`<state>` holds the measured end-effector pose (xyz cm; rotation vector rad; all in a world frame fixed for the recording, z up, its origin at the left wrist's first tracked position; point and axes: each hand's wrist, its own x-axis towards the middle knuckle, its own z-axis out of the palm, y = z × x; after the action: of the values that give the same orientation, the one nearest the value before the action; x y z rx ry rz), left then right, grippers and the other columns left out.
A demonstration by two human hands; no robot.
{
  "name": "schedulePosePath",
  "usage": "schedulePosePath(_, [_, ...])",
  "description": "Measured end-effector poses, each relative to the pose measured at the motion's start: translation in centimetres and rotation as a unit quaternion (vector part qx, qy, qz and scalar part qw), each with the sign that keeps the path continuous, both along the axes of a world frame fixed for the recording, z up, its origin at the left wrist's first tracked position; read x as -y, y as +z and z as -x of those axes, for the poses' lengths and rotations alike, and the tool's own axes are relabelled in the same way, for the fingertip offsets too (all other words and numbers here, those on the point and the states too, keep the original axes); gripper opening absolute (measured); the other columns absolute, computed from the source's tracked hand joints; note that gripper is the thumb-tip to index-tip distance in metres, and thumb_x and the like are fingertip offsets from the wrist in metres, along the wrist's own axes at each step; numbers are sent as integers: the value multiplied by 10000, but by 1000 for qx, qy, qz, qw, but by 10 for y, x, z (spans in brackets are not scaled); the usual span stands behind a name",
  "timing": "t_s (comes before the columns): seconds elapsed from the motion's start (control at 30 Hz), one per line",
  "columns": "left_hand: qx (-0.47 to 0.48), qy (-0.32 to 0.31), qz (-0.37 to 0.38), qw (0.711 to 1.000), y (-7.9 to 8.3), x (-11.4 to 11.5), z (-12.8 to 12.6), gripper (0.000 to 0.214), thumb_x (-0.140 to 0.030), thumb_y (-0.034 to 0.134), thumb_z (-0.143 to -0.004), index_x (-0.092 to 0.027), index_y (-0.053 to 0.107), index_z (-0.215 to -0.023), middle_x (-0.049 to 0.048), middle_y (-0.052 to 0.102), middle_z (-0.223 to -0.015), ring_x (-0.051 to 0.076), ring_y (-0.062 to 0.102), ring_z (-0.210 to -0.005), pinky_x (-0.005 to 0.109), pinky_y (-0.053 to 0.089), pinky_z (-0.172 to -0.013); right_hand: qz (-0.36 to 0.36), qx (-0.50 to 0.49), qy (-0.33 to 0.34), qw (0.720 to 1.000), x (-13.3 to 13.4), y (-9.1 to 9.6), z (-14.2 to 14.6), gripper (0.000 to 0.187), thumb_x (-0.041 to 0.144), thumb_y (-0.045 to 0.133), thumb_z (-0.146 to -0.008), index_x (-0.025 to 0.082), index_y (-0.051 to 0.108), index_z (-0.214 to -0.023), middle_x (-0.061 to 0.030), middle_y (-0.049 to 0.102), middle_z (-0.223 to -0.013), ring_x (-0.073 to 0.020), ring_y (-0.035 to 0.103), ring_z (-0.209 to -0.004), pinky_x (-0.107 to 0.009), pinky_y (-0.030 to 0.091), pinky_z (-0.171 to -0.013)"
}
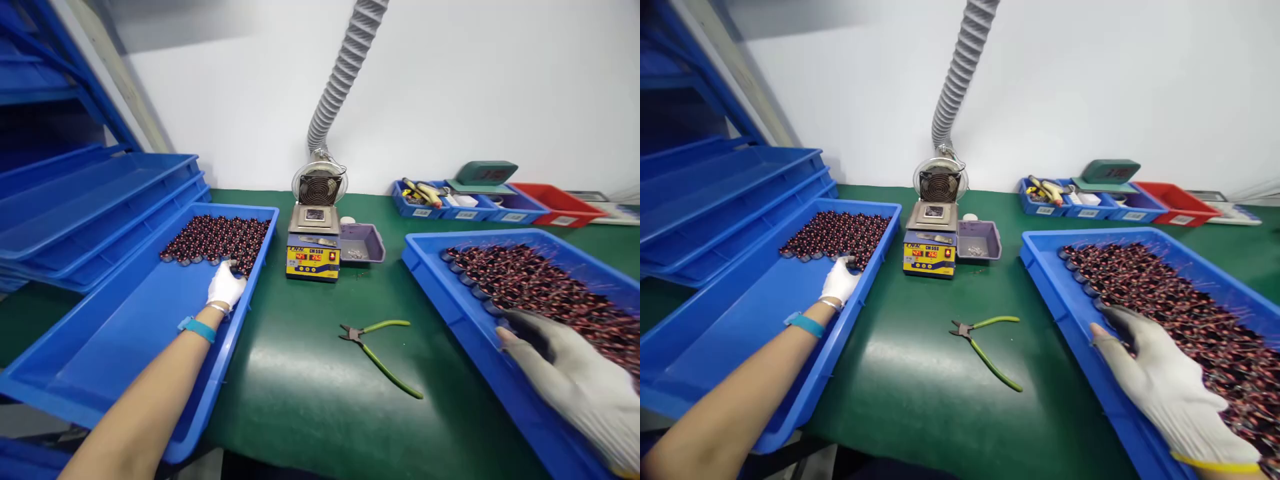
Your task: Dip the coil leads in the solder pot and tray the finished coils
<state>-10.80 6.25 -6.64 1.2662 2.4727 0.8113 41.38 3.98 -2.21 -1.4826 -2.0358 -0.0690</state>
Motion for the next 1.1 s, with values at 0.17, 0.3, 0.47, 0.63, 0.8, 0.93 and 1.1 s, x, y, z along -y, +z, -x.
schedulePosePath(0.17, [31,-36,5,999,3,1,8,576,-299,715,-596,-173,528,-1126,101,676,-1030,241,631,-966,320,464,-867,-6,29,61,998,14,31,75,413,420,463,-846,347,463,-1253,-116,576,-1182,-314,580,-1063,-486,512,-857])
schedulePosePath(0.3, [31,-39,-2,999,10,3,11,505,-286,713,-585,-165,558,-1050,108,649,-1097,251,603,-1015,328,446,-904,38,53,231,971,25,31,143,344,356,505,-822,222,549,-1136,-127,563,-1213,-253,588,-1065,-396,526,-857])
schedulePosePath(0.47, [36,-22,-11,999,17,9,11,461,-310,713,-572,-156,567,-981,107,663,-1026,260,616,-960,341,463,-880,86,6,354,931,33,20,212,350,331,563,-772,206,586,-1098,-111,555,-1244,-246,551,-1116,-383,483,-909])
schedulePosePath(0.63, [71,-22,-34,997,22,7,2,487,-241,718,-548,-151,585,-1007,83,687,-988,215,637,-914,294,482,-856,134,-75,381,912,43,-12,260,375,314,586,-746,214,575,-1107,-99,545,-1251,-242,556,-1101,-375,471,-911])
schedulePosePath(0.8, [95,-8,-47,994,29,11,0,348,-248,722,-517,-151,656,-845,62,715,-819,243,655,-833,320,500,-810,188,-129,364,903,61,-40,275,354,308,579,-744,219,572,-1086,-90,548,-1238,-243,554,-1104,-381,465,-920])
schedulePosePath(0.93, [90,19,-77,993,50,17,-8,322,-314,716,-546,-134,653,-804,89,709,-849,277,641,-877,355,498,-802,189,-191,335,903,59,-41,269,366,265,579,-740,228,552,-1103,-87,547,-1229,-241,547,-1112,-393,461,-937])
schedulePosePath(1.1, [117,-30,-145,982,83,37,-70,464,-436,715,-557,-132,609,-892,59,697,-873,221,640,-841,296,507,-744,132,-312,272,901,41,-17,269,607,263,621,-725,231,406,-1292,-100,522,-1252,-224,564,-1087,-374,460,-961])
